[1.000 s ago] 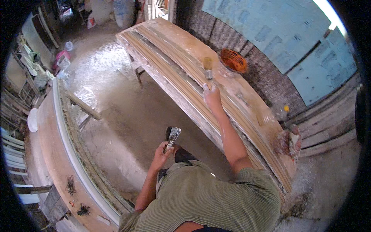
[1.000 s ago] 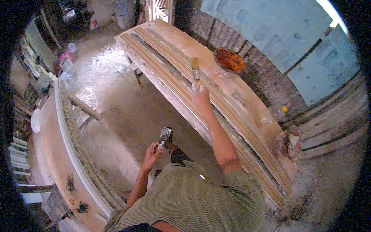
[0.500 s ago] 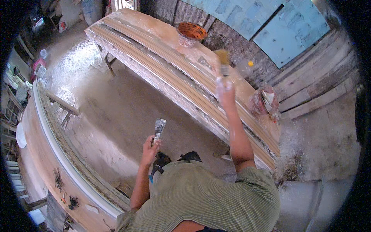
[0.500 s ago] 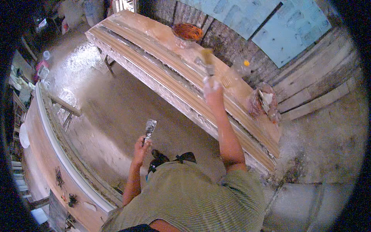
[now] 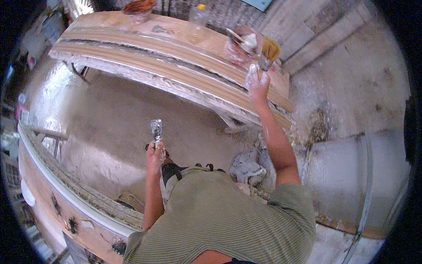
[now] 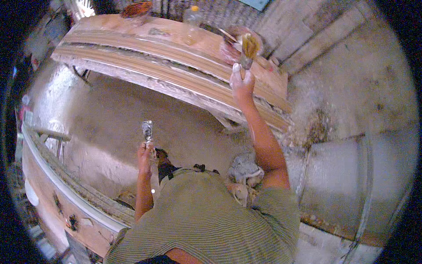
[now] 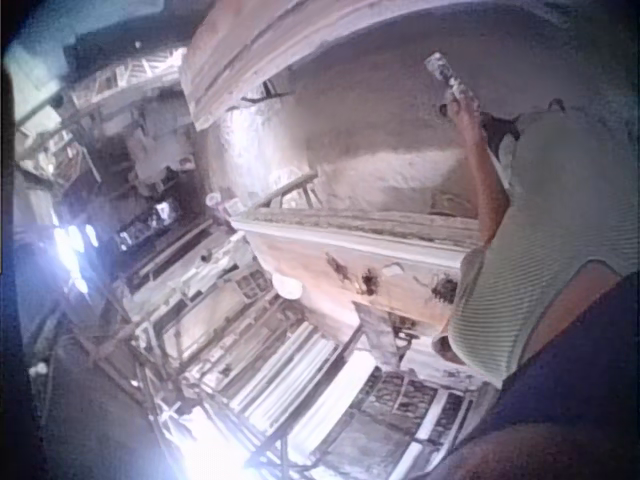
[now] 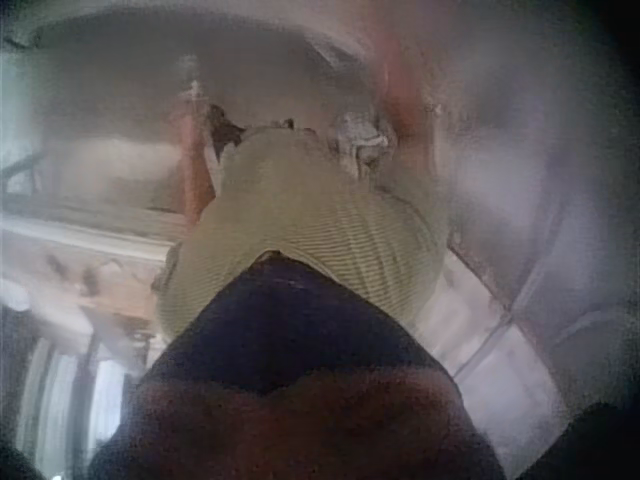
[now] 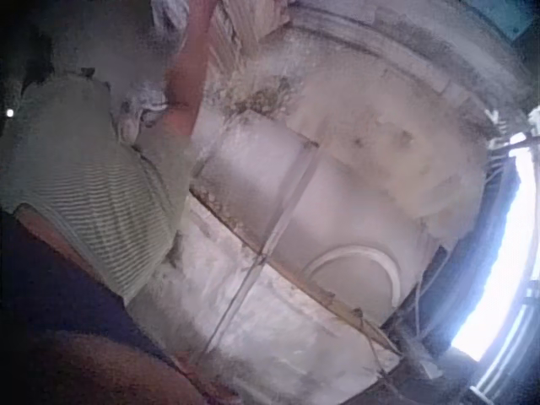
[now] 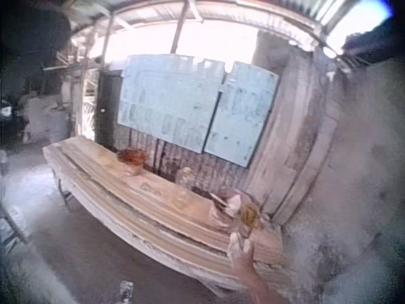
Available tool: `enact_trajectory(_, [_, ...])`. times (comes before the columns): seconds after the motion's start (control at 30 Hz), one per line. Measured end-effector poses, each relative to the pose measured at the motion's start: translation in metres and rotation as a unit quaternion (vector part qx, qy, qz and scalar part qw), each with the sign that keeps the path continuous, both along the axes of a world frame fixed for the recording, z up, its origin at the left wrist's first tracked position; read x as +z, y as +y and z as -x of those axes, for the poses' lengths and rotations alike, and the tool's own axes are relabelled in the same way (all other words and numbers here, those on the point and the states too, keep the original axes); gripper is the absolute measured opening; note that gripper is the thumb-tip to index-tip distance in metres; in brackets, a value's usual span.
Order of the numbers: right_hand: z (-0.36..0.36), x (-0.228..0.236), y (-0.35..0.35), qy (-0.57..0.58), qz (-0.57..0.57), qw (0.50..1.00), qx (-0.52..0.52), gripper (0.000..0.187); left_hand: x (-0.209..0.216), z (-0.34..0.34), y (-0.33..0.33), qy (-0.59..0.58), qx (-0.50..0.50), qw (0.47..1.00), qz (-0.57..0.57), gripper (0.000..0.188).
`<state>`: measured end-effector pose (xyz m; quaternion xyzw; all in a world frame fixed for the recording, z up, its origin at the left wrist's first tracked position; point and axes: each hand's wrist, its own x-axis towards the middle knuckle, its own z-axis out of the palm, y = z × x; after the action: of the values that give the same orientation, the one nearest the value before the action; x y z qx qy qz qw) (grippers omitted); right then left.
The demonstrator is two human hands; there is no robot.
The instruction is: The person applies a white paste to the grooves of a long wooden molding using a putty knife. They repeatedly scoop paste from a bowl and spread it along the length of the molding, then smooth the surface with their hand.
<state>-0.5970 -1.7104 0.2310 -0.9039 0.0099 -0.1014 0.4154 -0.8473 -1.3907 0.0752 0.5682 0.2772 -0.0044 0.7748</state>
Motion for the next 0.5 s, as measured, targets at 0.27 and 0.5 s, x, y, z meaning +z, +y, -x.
enact_trajectory(0.27, [0.065,0.014,-0.164,-0.013,0.180,0.980,-0.083,0.030,-0.010,0.014,-0.061,0.018,-0.116,0.992,-0.037,0.018])
enact_trajectory(0.5, [0.114,-0.037,-0.332,0.118,0.527,0.842,-0.008,0.029,-0.019,-0.027,-0.065,-0.003,-0.150,0.988,-0.031,0.032])
